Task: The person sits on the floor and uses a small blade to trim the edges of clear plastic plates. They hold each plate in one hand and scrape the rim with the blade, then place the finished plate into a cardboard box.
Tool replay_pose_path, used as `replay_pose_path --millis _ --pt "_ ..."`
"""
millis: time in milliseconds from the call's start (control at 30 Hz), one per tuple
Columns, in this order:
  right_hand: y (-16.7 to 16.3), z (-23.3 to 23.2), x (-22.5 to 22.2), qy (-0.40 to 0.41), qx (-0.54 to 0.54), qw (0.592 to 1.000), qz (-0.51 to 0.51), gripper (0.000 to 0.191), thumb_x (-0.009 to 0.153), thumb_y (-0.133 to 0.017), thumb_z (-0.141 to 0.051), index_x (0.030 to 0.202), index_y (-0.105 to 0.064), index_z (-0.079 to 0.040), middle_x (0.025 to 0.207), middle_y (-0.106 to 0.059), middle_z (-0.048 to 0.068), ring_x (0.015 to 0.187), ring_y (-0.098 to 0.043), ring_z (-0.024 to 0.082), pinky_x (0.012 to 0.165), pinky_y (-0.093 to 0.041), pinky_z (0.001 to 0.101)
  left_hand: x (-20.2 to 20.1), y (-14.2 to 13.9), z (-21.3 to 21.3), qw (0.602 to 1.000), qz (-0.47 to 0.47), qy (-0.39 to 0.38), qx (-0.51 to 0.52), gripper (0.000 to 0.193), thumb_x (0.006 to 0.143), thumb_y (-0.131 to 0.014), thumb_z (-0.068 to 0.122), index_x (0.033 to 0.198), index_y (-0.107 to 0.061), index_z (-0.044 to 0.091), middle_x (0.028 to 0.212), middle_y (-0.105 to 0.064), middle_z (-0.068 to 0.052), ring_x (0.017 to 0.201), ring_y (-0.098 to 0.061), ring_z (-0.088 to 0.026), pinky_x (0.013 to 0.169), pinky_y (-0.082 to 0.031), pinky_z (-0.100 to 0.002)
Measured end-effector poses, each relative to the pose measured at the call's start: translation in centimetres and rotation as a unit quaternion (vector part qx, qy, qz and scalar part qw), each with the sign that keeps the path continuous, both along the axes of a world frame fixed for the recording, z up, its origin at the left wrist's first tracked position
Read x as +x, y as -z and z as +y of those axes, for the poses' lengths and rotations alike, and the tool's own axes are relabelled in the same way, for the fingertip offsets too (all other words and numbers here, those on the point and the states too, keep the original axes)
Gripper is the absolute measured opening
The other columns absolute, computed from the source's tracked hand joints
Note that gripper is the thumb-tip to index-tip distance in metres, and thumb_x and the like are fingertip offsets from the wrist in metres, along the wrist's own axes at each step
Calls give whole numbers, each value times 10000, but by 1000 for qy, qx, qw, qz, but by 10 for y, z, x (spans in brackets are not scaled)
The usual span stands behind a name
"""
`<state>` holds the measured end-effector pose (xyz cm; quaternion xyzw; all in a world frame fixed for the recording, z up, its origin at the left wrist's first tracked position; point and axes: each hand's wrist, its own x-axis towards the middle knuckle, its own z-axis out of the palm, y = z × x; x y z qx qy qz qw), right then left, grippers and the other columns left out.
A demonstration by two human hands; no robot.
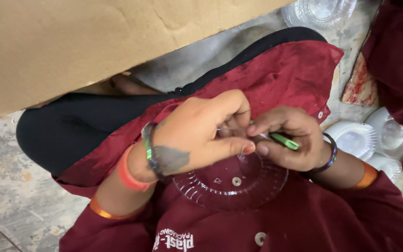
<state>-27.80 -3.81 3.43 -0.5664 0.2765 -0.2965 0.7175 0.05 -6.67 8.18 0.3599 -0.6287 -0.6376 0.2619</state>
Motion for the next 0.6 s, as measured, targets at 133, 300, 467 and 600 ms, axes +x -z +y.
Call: replay_pose_path --millis 133,300,467,600 --pt "3 14 2 107 -34 994 3 321 992 -689 3 1286 -566 -32 932 -719 64 704 -620 52 649 -502 212 13 -7 15 997 -20 -67 28 251 945 -714 124 1175 -635 60 909 -777 -20 797 -787 -95 696 -613 -231" --pt "-8 17 19 109 94 983 -114 368 1097 -540 -324 1383 -499 -97 981 -678 84 795 -581 100 703 -437 229 22 -2 19 996 5 -45 83 267 971 -655 75 1237 -643 66 797 -758 -23 694 -739 -72 658 -597 -229" --pt "-10 -10 8 5 88 996 28 191 1160 -500 -219 1250 -566 -65 1089 -667 102 957 -608 145 847 -487 284 26 10 13 997 24 18 74 254 990 -654 99 1225 -569 58 808 -771 -22 693 -742 -78 663 -589 -220" --pt "2 -20 13 -32 -9 999 2 118 1090 -581 -110 1165 -616 -27 1111 -664 83 988 -637 174 861 -536 333 20 20 10 994 39 49 94 259 990 -670 134 1212 -561 58 844 -779 -28 699 -780 -83 637 -602 -226"
